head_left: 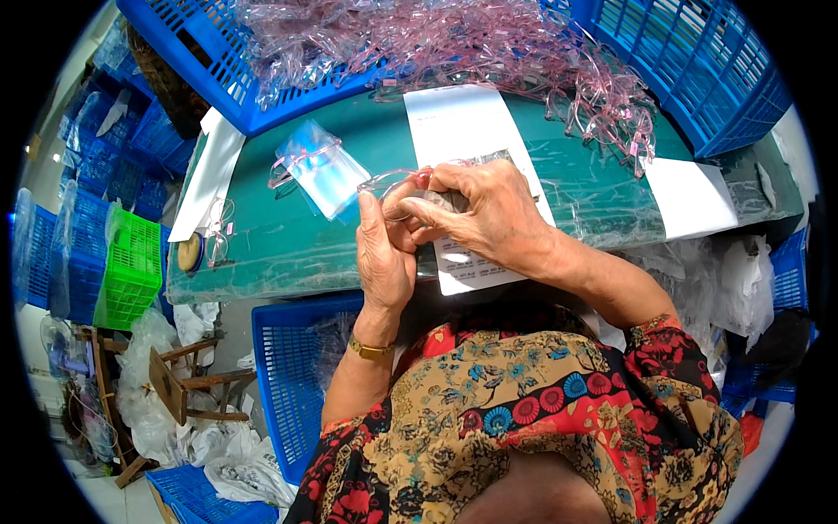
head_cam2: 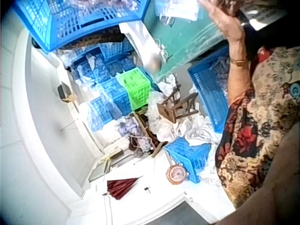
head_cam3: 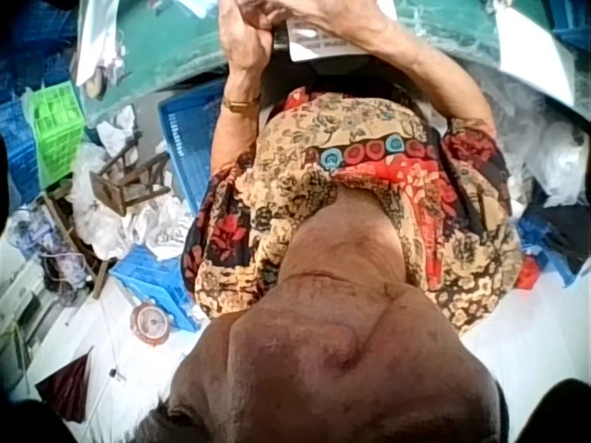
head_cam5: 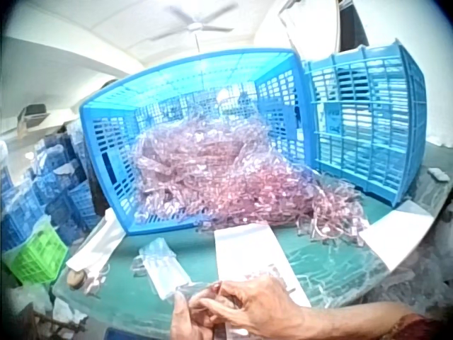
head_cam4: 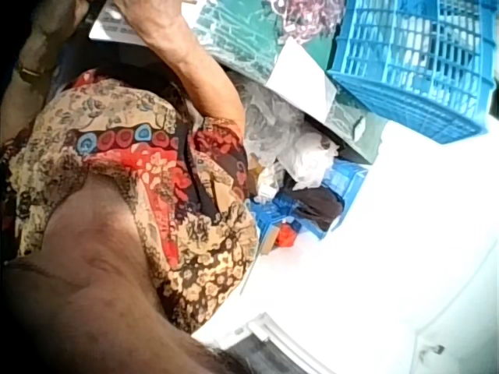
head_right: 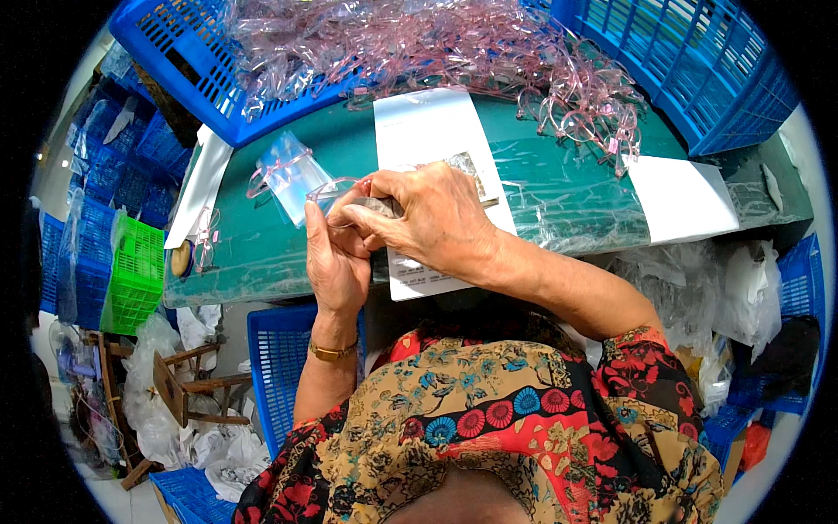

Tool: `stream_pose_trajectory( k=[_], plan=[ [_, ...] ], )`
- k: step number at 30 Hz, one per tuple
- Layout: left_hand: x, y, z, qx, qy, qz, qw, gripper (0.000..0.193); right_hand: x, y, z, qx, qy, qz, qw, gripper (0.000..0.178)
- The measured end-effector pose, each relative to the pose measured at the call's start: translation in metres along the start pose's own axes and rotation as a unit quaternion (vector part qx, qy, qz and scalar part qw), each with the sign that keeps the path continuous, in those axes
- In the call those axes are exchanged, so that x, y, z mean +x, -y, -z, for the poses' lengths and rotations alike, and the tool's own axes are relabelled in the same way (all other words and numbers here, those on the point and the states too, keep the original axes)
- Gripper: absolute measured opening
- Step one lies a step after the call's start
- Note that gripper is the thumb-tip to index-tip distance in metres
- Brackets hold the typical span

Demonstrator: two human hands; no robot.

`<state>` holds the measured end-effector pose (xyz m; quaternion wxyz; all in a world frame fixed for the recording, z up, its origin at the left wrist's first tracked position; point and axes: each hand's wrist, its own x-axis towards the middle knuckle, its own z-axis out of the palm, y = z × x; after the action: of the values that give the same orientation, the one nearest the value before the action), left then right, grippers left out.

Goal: The person repeatedly picks up pink-framed eyeglasses, attaches a small pink ribbon to the temples, and places the finished glasses into a clear plastic bag. This cycle continues throughout the clip.

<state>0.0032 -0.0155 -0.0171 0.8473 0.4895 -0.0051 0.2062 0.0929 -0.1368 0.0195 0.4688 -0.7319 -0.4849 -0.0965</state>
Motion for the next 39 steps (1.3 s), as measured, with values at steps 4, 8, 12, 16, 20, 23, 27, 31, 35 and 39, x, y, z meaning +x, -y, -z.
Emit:
stream_pose_trajectory(
  k=[4, 8, 12, 16, 20, 23, 27, 31, 35, 39],
  plan=[
    [0.0001, -0.0006, -0.0019, 0.010, -0.001, -0.009, 1.000, 0.067, -0.0012, 0.0001, 0.0002, -0.010, -0.002, -0.002, 1.000, 0.030],
    [0.0012, 0.0019, 0.0001, 0.012, -0.013, -0.010, 1.000, 0.067, -0.0017, 0.0019, 0.0028, -0.033, 0.003, -0.011, 0.999, 0.032],
    [0.0009, 0.0036, 0.0017, 0.008, -0.018, -0.010, 1.000, 0.067, -0.0025, -0.0012, 0.0016, -0.031, -0.003, -0.006, 0.999, 0.033],
    [0.0004, 0.0007, -0.0016, 0.017, -0.009, -0.009, 1.000, 0.068, -0.0035, -0.0009, 0.0025, -0.047, 0.012, -0.021, 0.999, 0.033],
    [0.0011, 0.0020, 0.0014, 0.014, -0.005, -0.010, 1.000, 0.068, -0.0032, -0.0036, 0.0013, -0.039, 0.011, -0.025, 0.999, 0.034],
    [0.0012, 0.0017, 0.0024, 0.010, 0.001, -0.013, 1.000, 0.067, -0.0030, -0.0036, 0.0024, -0.040, 0.014, -0.028, 0.999, 0.034],
    [0.0005, 0.0017, 0.0017, 0.008, 0.005, -0.011, 1.000, 0.066, -0.0025, -0.0033, 0.0029, -0.046, 0.011, -0.023, 0.999, 0.034],
    [0.0002, 0.0011, 0.0016, 0.007, -0.001, -0.002, 1.000, 0.067, -0.0025, -0.0026, 0.0033, -0.053, 0.019, -0.029, 0.998, 0.034],
    [0.0009, 0.0016, 0.0030, -0.001, 0.007, -0.001, 1.000, 0.069, -0.0017, -0.0026, 0.0033, -0.032, 0.022, -0.042, 0.998, 0.035],
    [0.0005, -0.0003, -0.0034, -0.012, -0.020, 0.005, 1.000, 0.073, -0.0016, -0.0020, 0.0021, 0.028, 0.011, -0.051, 0.998, 0.036]
  ],
)
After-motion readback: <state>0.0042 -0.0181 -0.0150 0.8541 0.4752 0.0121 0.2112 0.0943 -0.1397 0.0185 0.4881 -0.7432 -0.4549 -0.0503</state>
